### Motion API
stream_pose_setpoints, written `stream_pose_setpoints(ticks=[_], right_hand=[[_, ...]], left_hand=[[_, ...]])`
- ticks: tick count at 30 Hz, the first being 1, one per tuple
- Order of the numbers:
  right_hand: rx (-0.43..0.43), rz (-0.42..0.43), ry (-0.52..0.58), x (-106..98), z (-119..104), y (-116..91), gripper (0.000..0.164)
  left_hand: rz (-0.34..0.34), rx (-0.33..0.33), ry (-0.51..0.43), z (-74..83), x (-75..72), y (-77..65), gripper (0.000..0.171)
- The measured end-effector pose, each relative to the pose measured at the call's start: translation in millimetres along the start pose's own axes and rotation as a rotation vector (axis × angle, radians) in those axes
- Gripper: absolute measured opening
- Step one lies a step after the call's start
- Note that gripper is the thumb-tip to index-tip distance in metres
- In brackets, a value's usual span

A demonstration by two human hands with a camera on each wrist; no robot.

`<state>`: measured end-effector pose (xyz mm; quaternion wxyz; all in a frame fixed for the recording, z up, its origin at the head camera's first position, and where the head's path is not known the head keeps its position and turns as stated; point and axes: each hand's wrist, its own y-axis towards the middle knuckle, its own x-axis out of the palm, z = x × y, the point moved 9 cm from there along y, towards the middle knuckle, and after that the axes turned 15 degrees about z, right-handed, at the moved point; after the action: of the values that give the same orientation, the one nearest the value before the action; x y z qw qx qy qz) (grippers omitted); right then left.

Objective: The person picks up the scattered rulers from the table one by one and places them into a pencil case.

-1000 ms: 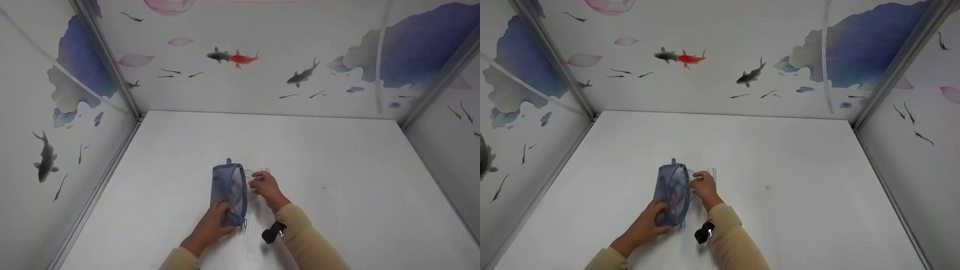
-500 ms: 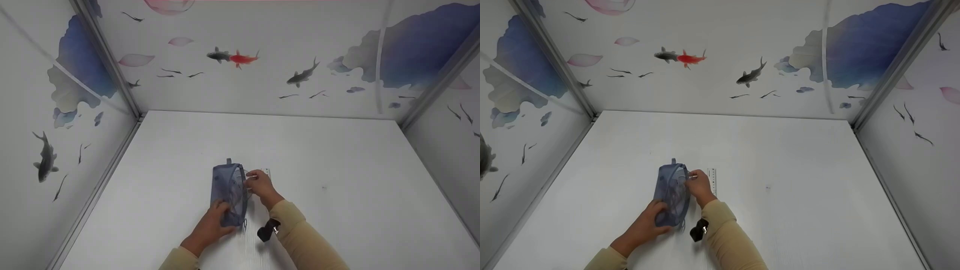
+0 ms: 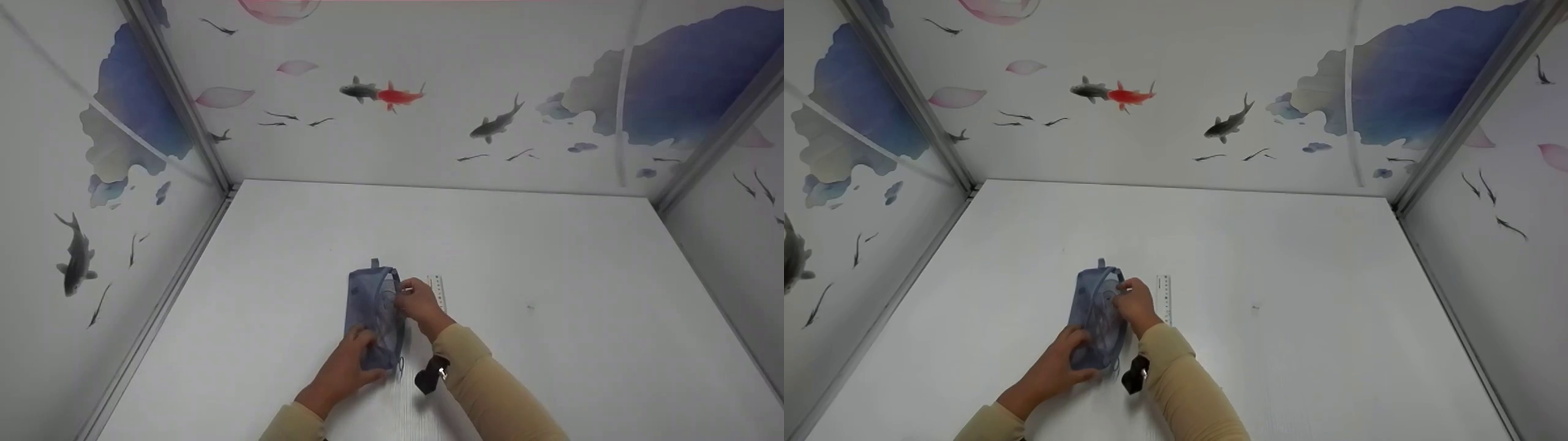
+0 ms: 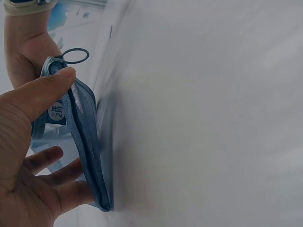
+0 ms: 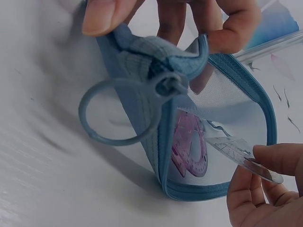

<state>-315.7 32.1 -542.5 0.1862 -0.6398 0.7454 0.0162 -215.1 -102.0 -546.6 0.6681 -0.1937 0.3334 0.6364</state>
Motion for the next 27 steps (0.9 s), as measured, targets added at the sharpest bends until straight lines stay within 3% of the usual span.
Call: stream_pose_setpoints(ticks=[20,27], right_hand=[[0.001,-0.026,-0.021,11.5,6.5,2.9,0.029],[-0.051,-0.029,-0.068,12.9,0.7,-0.7,0.026]], left_hand=[[-0.011,-0.019,-0.042,-1.7,0.0,-0.3,0.058],[-0.011,-0.024,-0.035,-3.3,0.2,-0.2,0.058]])
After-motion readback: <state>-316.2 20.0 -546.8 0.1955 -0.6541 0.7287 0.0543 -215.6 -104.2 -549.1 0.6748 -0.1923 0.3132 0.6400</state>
